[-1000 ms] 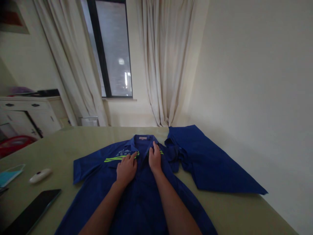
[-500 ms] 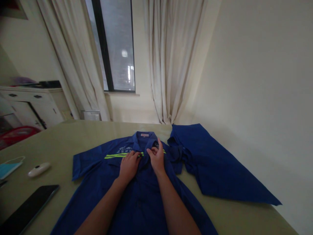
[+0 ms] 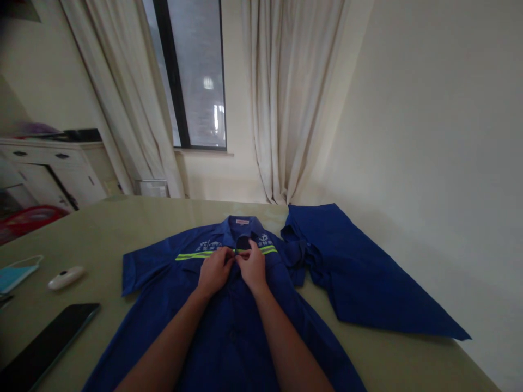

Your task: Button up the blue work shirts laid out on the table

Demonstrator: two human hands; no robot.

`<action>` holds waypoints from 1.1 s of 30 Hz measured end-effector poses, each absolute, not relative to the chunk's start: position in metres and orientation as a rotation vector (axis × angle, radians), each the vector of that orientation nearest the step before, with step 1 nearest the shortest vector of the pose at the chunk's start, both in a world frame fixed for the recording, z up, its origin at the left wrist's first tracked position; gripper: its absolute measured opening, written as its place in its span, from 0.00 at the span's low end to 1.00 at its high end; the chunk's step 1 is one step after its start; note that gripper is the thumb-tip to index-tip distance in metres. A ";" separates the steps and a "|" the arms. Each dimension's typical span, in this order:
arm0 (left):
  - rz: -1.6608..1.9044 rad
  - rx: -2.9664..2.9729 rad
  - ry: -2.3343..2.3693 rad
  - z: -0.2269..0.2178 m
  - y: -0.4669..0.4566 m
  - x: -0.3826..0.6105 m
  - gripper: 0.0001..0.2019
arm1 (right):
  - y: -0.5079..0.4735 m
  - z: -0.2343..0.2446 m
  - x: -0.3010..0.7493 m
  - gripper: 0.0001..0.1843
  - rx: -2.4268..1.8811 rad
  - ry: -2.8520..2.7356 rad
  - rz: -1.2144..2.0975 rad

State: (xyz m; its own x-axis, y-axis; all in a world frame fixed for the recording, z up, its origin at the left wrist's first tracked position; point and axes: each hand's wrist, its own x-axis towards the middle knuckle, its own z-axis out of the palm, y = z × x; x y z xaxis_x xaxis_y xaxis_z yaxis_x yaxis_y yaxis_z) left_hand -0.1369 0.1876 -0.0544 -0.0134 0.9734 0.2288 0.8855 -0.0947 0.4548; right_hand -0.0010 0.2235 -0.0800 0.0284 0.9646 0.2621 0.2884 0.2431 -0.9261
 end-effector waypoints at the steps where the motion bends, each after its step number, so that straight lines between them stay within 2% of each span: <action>1: 0.753 2.067 1.976 -0.054 0.188 -0.138 0.04 | 0.221 -0.079 -0.003 0.34 -1.309 -1.524 0.760; 5: 0.803 2.024 1.957 -0.056 0.189 -0.139 0.04 | 0.211 -0.073 -0.005 0.12 -1.345 -1.646 0.687; 7: 0.828 2.001 1.947 -0.057 0.189 -0.140 0.04 | 0.208 -0.071 -0.003 0.07 -1.324 -1.637 0.673; 21: 0.948 2.015 1.893 -0.058 0.184 -0.136 0.07 | 0.207 -0.070 -0.001 0.04 -1.244 -1.625 0.689; 33: 1.007 2.054 1.815 -0.062 0.186 -0.135 0.07 | 0.208 -0.070 -0.004 0.07 -1.304 -1.592 0.668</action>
